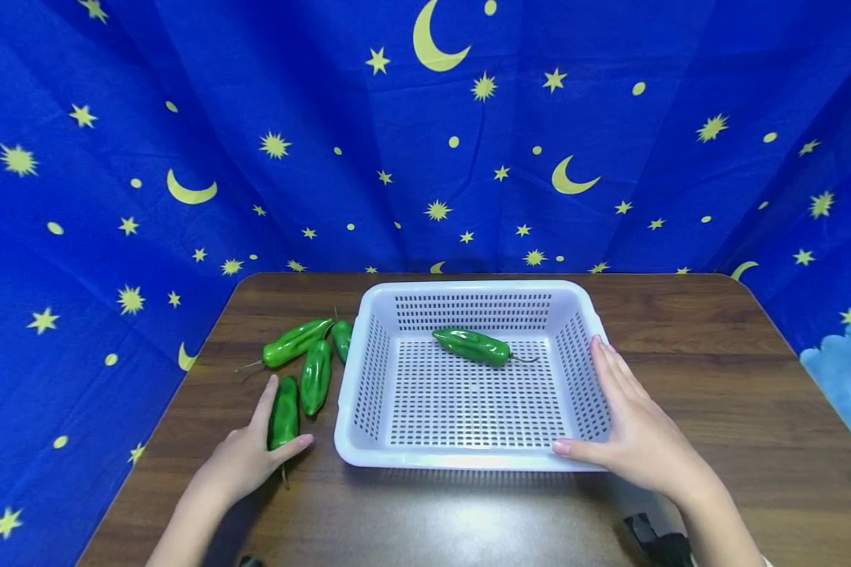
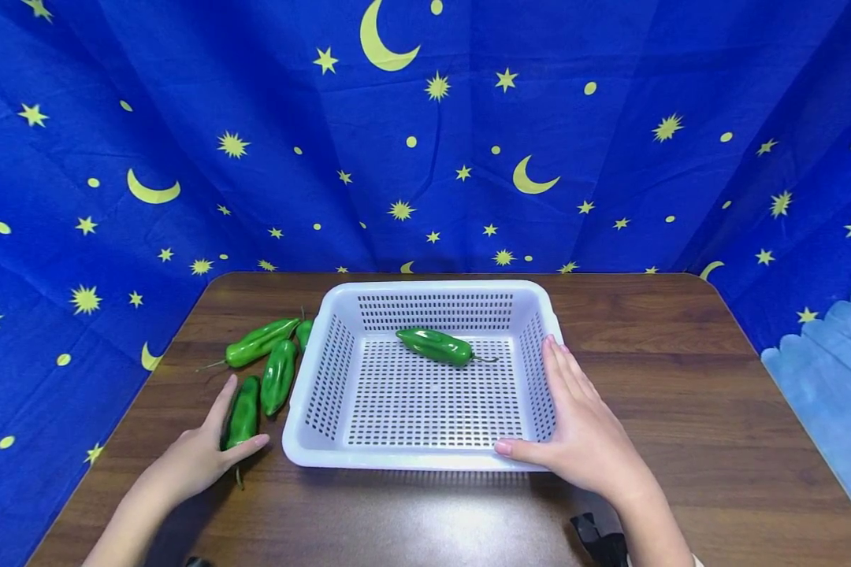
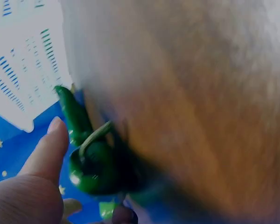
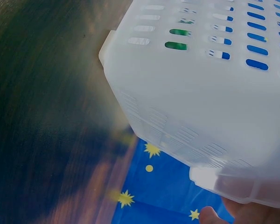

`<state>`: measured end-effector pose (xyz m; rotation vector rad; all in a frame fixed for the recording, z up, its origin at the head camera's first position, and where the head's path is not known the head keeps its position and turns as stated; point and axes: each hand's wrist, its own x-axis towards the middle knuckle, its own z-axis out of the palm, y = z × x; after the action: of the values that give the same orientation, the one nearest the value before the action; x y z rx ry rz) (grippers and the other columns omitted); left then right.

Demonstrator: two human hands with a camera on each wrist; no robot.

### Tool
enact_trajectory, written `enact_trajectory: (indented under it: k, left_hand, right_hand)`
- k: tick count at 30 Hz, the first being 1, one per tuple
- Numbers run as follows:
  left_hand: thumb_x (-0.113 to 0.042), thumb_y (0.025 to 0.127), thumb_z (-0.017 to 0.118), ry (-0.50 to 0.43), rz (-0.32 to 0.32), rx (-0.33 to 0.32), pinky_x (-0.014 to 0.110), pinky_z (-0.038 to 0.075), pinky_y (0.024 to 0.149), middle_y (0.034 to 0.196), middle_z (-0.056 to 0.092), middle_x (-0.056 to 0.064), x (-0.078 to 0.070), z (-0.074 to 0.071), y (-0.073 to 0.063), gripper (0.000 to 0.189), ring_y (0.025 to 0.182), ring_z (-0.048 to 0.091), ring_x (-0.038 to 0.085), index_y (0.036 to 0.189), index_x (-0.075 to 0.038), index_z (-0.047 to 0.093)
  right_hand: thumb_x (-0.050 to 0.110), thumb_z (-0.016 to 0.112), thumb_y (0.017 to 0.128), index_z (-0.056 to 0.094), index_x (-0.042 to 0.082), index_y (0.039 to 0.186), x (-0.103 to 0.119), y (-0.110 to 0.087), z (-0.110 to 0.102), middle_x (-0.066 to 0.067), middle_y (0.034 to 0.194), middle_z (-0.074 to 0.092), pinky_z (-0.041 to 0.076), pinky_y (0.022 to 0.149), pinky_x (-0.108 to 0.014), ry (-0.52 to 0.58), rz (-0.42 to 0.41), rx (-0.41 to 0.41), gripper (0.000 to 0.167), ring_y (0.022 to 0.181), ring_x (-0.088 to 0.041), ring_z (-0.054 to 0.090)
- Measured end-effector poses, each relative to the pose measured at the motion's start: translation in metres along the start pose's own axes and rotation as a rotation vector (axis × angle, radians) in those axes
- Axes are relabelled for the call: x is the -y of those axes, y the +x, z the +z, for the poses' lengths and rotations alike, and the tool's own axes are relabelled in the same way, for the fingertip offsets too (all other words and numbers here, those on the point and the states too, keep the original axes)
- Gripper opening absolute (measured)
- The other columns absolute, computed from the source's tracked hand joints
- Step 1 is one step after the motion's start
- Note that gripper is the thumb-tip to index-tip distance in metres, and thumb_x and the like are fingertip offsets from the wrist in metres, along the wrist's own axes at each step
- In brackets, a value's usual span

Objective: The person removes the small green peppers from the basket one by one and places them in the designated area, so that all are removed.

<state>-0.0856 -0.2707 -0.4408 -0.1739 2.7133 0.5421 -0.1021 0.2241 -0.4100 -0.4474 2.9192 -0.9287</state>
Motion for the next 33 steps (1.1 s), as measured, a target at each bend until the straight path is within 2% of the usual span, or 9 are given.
enact_trajectory:
  k: [5,9,12,14,16,20,25,28,33]
  left_hand:
    - [-0.071,0.087,0.056,-0.025,0.050,-0.058,0.071,0.045,0.089,0.150,0.028,0.041,-0.006,-0.011,-0.012,0.116,0.123,0.046,0.063,0.158,-0.013,-0.014]
    - [-0.068,0.088,0.058,-0.028,0.105,-0.120,0.069,0.046,0.088,0.148,0.034,0.041,-0.016,-0.018,-0.018,0.113,0.121,0.049,0.061,0.160,-0.012,-0.008]
    - [-0.069,0.086,0.061,-0.048,0.131,-0.152,0.053,0.054,0.072,0.113,0.064,0.033,-0.029,-0.026,-0.023,0.112,0.090,0.066,0.046,0.160,-0.015,-0.003]
    - [-0.069,0.085,0.062,-0.058,0.163,-0.177,0.038,0.050,0.060,0.085,0.063,0.016,-0.038,-0.033,-0.026,0.110,0.070,0.061,0.028,0.161,-0.016,0.002]
    - [-0.067,0.083,0.065,-0.072,0.204,-0.206,0.029,0.039,0.053,0.072,0.052,0.003,-0.048,-0.041,-0.028,0.108,0.060,0.048,0.014,0.160,-0.018,0.008]
    - [-0.053,0.084,0.074,-0.094,0.344,-0.283,0.025,0.042,0.056,0.082,0.056,0.001,-0.067,-0.054,-0.029,0.096,0.066,0.049,0.012,0.157,-0.019,0.022]
    - [-0.034,0.082,0.082,-0.162,0.512,-0.314,0.034,0.054,0.077,0.096,0.061,0.000,-0.092,-0.063,-0.019,0.085,0.086,0.059,0.014,0.151,-0.017,0.036]
    - [-0.033,0.081,0.084,-0.224,0.590,-0.280,0.045,0.054,0.092,0.108,0.064,0.004,-0.108,-0.068,-0.009,0.082,0.103,0.063,0.020,0.149,-0.018,0.040]
    - [-0.036,0.079,0.084,-0.303,0.683,-0.168,0.053,0.047,0.105,0.133,0.059,0.006,-0.136,-0.078,0.010,0.082,0.127,0.056,0.026,0.148,-0.024,0.042]
  right_hand:
    - [0.061,0.082,0.070,-0.008,0.018,0.160,0.000,0.000,0.000,-0.011,0.168,-0.004,0.015,0.116,-0.070,-0.002,-0.001,0.000,0.134,0.155,-0.034,-0.001]
    - [0.062,0.081,0.070,-0.007,0.017,0.160,0.001,0.000,-0.001,-0.011,0.168,-0.003,0.014,0.117,-0.068,-0.007,-0.004,-0.003,0.134,0.155,-0.034,0.000]
    - [0.064,0.081,0.070,-0.007,0.017,0.160,0.001,0.000,-0.001,-0.011,0.168,-0.003,0.014,0.117,-0.069,-0.004,-0.001,-0.001,0.134,0.155,-0.034,0.000]
    - [0.064,0.081,0.070,-0.007,0.017,0.160,0.001,0.000,-0.001,-0.010,0.168,-0.003,0.014,0.116,-0.070,0.000,-0.001,0.000,0.134,0.155,-0.034,0.000]
    - [0.064,0.081,0.070,-0.007,0.017,0.160,0.001,0.000,-0.001,-0.010,0.168,-0.003,0.015,0.116,-0.070,0.002,-0.001,-0.001,0.134,0.155,-0.034,0.000]
    - [0.065,0.080,0.070,-0.007,0.018,0.160,0.001,0.000,0.000,-0.010,0.168,-0.003,0.015,0.116,-0.070,-0.010,-0.001,0.003,0.134,0.155,-0.035,0.001]
    - [0.065,0.081,0.069,-0.006,0.018,0.160,0.002,0.000,0.000,-0.010,0.168,-0.002,0.016,0.115,-0.070,-0.010,-0.002,0.002,0.134,0.155,-0.037,0.003]
    - [0.065,0.081,0.069,-0.006,0.018,0.160,0.001,0.000,0.000,-0.009,0.168,-0.002,0.016,0.116,-0.070,-0.006,0.001,0.000,0.134,0.155,-0.036,0.002]
    - [0.064,0.080,0.070,-0.007,0.019,0.160,0.001,0.000,0.000,-0.009,0.168,-0.002,0.016,0.116,-0.070,-0.008,0.005,0.000,0.133,0.155,-0.035,0.002]
